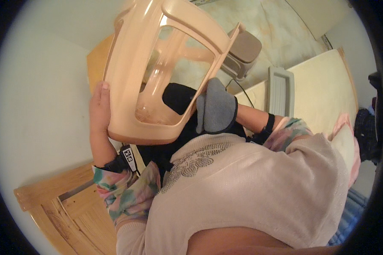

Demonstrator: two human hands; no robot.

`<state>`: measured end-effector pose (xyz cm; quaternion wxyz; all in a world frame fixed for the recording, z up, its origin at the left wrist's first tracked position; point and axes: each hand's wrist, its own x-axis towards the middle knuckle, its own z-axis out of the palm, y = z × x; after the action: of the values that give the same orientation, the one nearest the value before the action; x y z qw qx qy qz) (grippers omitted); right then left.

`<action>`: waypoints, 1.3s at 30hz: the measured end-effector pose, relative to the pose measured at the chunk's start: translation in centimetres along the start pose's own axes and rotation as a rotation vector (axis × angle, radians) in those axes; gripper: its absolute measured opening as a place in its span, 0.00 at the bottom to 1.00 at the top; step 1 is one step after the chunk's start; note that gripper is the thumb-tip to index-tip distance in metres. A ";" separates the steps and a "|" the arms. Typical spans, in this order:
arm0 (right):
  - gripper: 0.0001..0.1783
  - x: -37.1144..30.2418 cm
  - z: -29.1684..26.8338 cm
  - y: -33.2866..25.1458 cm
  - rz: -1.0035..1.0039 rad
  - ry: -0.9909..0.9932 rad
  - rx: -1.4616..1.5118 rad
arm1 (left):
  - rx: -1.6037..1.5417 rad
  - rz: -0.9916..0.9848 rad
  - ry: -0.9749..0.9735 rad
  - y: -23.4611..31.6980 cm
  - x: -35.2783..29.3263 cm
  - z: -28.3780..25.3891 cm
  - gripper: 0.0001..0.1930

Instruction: The person wipes the surfaces of two plastic stools using a purple cloth. They lift and rotate each stool to clean the seat, legs, and underside, then place them back on the floor.

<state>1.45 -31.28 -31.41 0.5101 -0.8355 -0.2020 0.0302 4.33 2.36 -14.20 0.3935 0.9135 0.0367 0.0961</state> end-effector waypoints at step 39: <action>0.22 17.9 -5.9 -14.9 -0.745 0.405 -0.386 | 0.530 0.276 0.037 9.5 2.2 0.4 0.13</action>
<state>14.83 -23.70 -12.90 0.3505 -0.7748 -0.3867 -0.3569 6.47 -4.13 -7.20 0.1238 0.9789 -0.0569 0.1526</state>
